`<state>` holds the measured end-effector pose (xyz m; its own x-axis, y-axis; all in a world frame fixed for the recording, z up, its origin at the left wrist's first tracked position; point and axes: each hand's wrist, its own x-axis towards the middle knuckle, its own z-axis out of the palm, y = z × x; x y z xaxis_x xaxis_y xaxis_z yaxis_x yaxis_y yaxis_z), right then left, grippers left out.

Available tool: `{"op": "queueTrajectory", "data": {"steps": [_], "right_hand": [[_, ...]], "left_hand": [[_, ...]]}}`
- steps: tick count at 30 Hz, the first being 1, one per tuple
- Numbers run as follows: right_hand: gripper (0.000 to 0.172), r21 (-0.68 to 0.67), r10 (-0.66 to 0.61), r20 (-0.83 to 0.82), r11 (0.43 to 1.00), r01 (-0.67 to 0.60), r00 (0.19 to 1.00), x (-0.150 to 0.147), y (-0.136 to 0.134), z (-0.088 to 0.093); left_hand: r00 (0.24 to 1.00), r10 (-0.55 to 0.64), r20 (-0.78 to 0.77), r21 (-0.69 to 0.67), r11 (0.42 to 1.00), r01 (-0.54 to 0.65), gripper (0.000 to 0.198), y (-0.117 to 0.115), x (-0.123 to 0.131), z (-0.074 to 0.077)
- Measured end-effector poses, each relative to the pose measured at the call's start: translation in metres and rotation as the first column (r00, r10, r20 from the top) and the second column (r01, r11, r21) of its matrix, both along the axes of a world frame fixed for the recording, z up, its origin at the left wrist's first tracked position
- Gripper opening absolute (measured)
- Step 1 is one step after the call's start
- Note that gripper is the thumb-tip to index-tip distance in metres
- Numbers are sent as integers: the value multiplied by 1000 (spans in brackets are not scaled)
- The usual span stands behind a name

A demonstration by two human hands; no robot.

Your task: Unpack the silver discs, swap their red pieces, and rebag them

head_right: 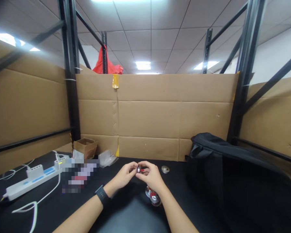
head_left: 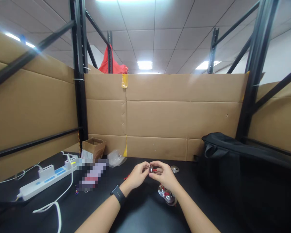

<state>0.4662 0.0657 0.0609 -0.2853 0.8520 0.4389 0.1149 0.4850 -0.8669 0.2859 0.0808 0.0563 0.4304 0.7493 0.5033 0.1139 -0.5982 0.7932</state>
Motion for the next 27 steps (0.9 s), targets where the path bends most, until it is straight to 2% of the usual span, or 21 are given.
{"op": "queueTrajectory", "data": {"steps": [3,7,10,13,14,16,18,20,24,27], "right_hand": [[40,34,-65,-21,997,66,998,0,4,-2],[40,95,-235,-18,967,236,972,24,22,-4],[39,237,-478,91,862,447,874,66,37,-4],[39,281,-703,197,708,648,683,109,46,-7],[39,284,-732,245,681,675,635,119,48,-8],[33,286,-718,348,694,661,603,131,49,-12],[25,264,-648,449,754,601,615,133,50,-18],[23,232,-592,534,789,569,604,130,50,-25],[29,209,-566,633,782,588,528,125,50,-31],[35,198,-526,685,800,566,504,125,49,-30]], "left_hand": [[989,114,-93,82,991,-106,21,-2,-7,7],[894,357,-271,295,915,-276,19,5,-35,15],[828,377,-416,312,914,-260,15,14,-63,17],[778,313,-545,227,948,-223,16,21,-85,16],[762,286,-581,198,958,-209,18,23,-89,16],[727,250,-639,166,968,-186,21,25,-95,13],[694,246,-677,168,969,-180,24,28,-97,10],[674,264,-690,186,965,-187,26,29,-97,8],[684,304,-663,250,951,-181,24,28,-96,9],[700,339,-628,309,935,-175,24,26,-95,13]]}}
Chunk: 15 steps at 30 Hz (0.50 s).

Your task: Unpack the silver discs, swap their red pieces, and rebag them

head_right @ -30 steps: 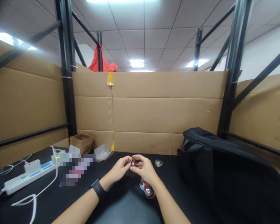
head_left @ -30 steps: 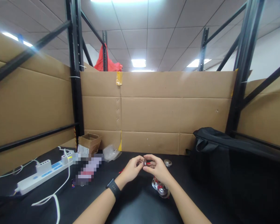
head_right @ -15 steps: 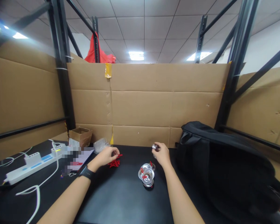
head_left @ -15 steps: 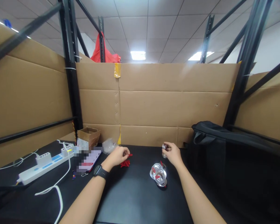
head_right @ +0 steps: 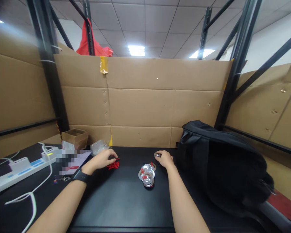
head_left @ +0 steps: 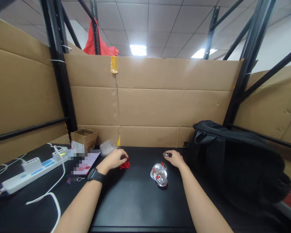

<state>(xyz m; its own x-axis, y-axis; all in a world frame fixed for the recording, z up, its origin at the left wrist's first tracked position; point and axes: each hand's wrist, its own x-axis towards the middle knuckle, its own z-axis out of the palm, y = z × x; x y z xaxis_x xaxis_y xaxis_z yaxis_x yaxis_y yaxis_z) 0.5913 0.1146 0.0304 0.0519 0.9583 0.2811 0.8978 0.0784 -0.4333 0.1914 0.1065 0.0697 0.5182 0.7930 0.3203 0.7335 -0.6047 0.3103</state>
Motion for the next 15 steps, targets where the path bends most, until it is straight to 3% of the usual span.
{"op": "queueTrajectory", "data": {"steps": [5,8,11,13,15], "right_hand": [[53,-111,31,49,994,-25,998,0,-3,1],[56,-52,25,11,998,-24,1000,1,-6,7],[49,19,249,-97,969,-248,964,1,-12,18],[40,-28,432,-174,896,-443,885,-2,-16,23],[29,-92,502,-255,839,-537,827,-7,-20,25]], "left_hand": [[1000,-10,-1,29,1000,10,24,-2,3,3],[1000,-16,-9,26,1000,16,23,-3,4,4],[1000,-20,2,37,999,20,22,-4,5,4],[1000,-23,17,47,999,22,22,-4,6,4],[999,-26,25,48,999,25,22,-5,7,3]]}}
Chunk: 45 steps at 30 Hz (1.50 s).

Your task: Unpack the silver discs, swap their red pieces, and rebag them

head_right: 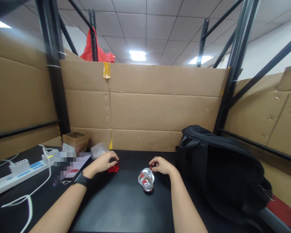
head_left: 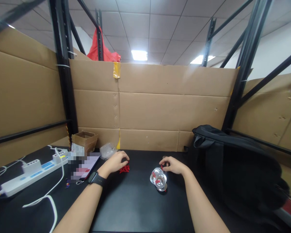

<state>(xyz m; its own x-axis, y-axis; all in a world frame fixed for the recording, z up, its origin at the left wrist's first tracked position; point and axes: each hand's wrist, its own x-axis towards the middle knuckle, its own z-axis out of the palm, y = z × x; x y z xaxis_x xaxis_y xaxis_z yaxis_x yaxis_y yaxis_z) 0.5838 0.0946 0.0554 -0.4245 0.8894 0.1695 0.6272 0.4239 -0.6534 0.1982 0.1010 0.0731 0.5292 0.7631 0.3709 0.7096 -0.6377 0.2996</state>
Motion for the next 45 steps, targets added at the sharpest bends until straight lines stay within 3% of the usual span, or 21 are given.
{"op": "queueTrajectory", "data": {"steps": [3,8,12,16,18,21,25,30,35,38,43,45], "right_hand": [[17,-89,10,-85,996,-18,996,-9,-3,-2],[8,-101,-15,-98,995,5,995,-11,-2,-5],[5,-20,-137,-118,990,136,983,-5,5,-7],[14,119,-209,-289,960,252,934,-18,8,-4],[22,116,-149,-416,970,215,897,-34,4,1],[34,-20,-34,-554,999,28,832,-67,-7,7],[39,-60,73,-627,988,-142,775,-103,-23,10],[42,-51,73,-691,987,-150,719,-120,-30,5],[45,-75,42,-706,988,-133,707,-124,-34,3],[61,-16,43,-715,997,-79,697,-128,-36,2],[36,104,5,-634,991,80,774,-133,-36,2],[35,149,3,-590,983,105,807,-133,-37,3]], "left_hand": [[1000,-3,-8,-13,1000,2,23,-1,2,0],[1000,-8,-5,-10,1000,8,24,-3,6,1],[998,-52,40,-20,998,52,24,-10,14,5],[983,-126,132,-74,988,136,26,-23,34,7],[962,-155,225,-70,982,175,27,-29,47,6],[917,-169,362,-18,982,188,29,-35,67,4],[859,-161,486,-26,980,198,24,-38,80,3],[831,-153,535,-113,962,249,24,-36,76,0],[829,-114,547,-84,978,190,24,-35,78,-2],[826,-105,554,-53,986,161,23,-36,81,-1],[778,-72,624,-64,988,143,22,-37,83,0],[744,-69,665,-71,985,156,22,-36,83,-2]]}}
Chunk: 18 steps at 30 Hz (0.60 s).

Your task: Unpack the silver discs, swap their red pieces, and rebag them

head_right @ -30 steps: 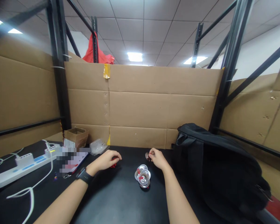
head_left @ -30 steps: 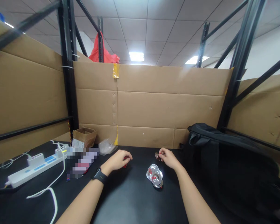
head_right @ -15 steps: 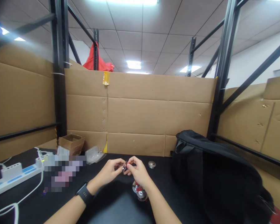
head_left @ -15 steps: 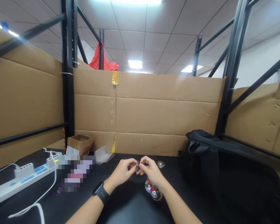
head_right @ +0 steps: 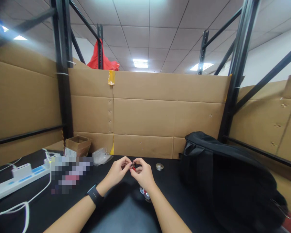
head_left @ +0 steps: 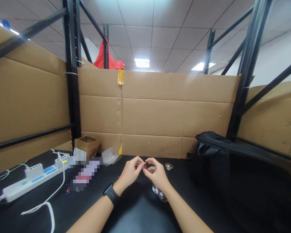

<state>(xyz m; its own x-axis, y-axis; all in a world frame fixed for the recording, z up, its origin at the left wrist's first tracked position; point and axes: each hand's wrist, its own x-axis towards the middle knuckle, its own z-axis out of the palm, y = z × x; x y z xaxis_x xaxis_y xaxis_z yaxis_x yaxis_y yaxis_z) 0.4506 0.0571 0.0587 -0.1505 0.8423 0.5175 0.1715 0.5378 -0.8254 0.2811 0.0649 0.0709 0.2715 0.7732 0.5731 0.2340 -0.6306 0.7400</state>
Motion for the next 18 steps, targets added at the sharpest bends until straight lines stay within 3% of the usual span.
{"op": "queueTrajectory", "data": {"steps": [4,10,15,18], "right_hand": [[47,43,0,74,999,-4,997,0,-3,2],[43,80,-38,86,996,31,996,3,-2,6],[44,167,-244,149,961,219,958,35,13,12],[47,257,-408,228,901,349,884,71,31,9]], "left_hand": [[997,-24,79,-38,999,27,22,3,2,-5],[995,11,98,-37,999,-8,21,6,0,-5],[988,144,58,15,989,-145,20,16,-20,3],[978,178,-111,69,983,-171,17,22,-41,7]]}}
